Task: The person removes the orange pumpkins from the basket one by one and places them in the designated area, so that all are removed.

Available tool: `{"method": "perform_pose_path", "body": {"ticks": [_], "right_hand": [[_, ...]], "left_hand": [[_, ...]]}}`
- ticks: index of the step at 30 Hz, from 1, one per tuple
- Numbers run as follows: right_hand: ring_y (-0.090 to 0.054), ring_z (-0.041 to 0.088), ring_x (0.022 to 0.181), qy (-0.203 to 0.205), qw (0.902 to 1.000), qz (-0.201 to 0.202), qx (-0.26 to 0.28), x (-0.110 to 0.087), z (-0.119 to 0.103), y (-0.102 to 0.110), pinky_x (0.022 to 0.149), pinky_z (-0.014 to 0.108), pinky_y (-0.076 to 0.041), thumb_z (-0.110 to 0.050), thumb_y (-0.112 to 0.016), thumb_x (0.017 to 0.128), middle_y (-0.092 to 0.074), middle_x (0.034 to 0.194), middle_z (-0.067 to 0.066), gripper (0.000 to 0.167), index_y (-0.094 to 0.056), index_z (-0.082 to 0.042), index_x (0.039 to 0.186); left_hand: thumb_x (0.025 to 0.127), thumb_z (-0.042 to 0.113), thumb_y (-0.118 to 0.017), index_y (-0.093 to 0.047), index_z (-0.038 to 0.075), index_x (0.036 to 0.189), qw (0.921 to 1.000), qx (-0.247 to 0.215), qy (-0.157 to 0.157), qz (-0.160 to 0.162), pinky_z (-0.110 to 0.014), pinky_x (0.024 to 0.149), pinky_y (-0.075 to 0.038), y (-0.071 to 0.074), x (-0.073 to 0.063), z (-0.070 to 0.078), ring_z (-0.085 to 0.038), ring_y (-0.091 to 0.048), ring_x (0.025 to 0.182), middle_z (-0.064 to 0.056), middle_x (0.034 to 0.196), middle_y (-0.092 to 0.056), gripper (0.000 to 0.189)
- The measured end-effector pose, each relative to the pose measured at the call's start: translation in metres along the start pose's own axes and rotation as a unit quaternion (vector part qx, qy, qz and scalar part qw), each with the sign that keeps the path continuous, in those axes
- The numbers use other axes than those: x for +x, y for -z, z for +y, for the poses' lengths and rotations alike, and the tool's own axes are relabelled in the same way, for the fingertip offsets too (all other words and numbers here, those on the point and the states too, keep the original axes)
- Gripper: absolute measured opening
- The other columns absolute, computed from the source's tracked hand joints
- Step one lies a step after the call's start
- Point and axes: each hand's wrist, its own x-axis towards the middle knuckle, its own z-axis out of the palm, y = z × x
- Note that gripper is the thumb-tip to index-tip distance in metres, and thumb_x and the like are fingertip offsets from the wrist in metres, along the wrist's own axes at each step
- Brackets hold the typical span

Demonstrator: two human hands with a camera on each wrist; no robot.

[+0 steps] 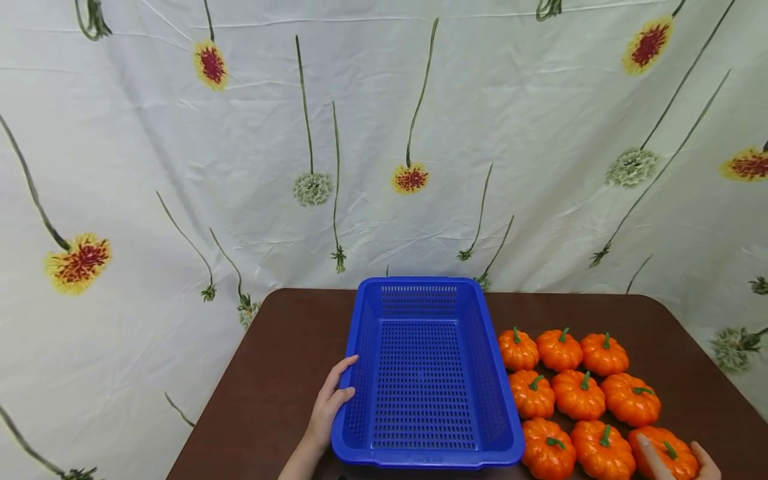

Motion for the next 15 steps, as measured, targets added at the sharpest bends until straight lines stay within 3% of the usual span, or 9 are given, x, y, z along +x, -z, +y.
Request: {"method": "perform_pose_path", "body": {"ticks": [3,5,8,11,13,15], "right_hand": [[-0.036,0.032,0.118,-0.003,0.9985,0.009,0.055,0.004,0.003,-0.002,0.075,0.044,-0.041,-0.073,-0.059,0.069,-0.013,0.153,0.015,0.107,-0.007,-0.028,0.151],[-0.04,0.023,0.11,0.0,0.9967,0.013,0.08,0.006,0.005,-0.002,0.062,0.031,-0.04,-0.072,-0.058,0.07,-0.016,0.153,0.011,0.101,-0.01,-0.033,0.15],[-0.041,0.025,0.106,0.017,0.9975,0.011,0.068,0.006,0.003,0.001,0.058,0.03,-0.039,-0.068,-0.055,0.077,-0.016,0.152,0.015,0.096,-0.01,-0.028,0.151],[-0.027,0.044,0.126,0.058,0.9982,0.016,-0.009,0.003,-0.008,0.007,0.077,0.05,-0.041,-0.063,-0.048,0.084,-0.012,0.152,0.023,0.091,-0.013,-0.012,0.151],[-0.02,0.048,0.13,0.091,0.9933,0.019,-0.068,-0.001,-0.018,0.012,0.093,0.06,-0.03,-0.059,-0.044,0.087,-0.01,0.15,0.028,0.09,-0.014,-0.001,0.149],[-0.01,0.046,0.135,0.117,0.9858,0.017,-0.119,-0.007,-0.031,0.017,0.103,0.06,-0.018,-0.06,-0.041,0.088,-0.006,0.15,0.029,0.091,-0.014,0.005,0.146]], "left_hand": [[0.088,0.002,-0.041,-0.036,0.0,0.138,1.0,0.001,-0.002,-0.002,-0.037,0.087,-0.046,0.001,0.001,-0.002,-0.036,-0.044,0.115,-0.027,0.139,-0.032,0.05],[0.088,0.002,-0.041,-0.036,0.0,0.139,1.0,0.004,-0.004,-0.005,-0.037,0.087,-0.046,0.002,0.001,-0.003,-0.035,-0.045,0.115,-0.027,0.139,-0.033,0.051],[0.089,0.001,-0.041,-0.035,0.002,0.141,0.9998,0.015,-0.004,-0.007,-0.036,0.087,-0.046,0.004,0.0,-0.004,-0.035,-0.045,0.116,-0.027,0.139,-0.034,0.052],[0.093,0.005,-0.042,-0.036,0.006,0.143,0.9986,0.052,0.008,0.003,-0.03,0.091,-0.043,0.004,-0.001,-0.001,-0.028,-0.043,0.12,-0.02,0.144,-0.033,0.051],[0.096,0.011,-0.043,-0.037,0.011,0.144,0.9965,0.08,0.019,0.013,-0.025,0.094,-0.039,0.004,-0.002,0.002,-0.023,-0.04,0.125,-0.013,0.147,-0.033,0.048],[0.099,0.017,-0.043,-0.039,0.016,0.144,0.9934,0.108,0.029,0.023,-0.022,0.096,-0.035,0.005,-0.002,0.005,-0.019,-0.037,0.128,-0.007,0.148,-0.033,0.045]]}}
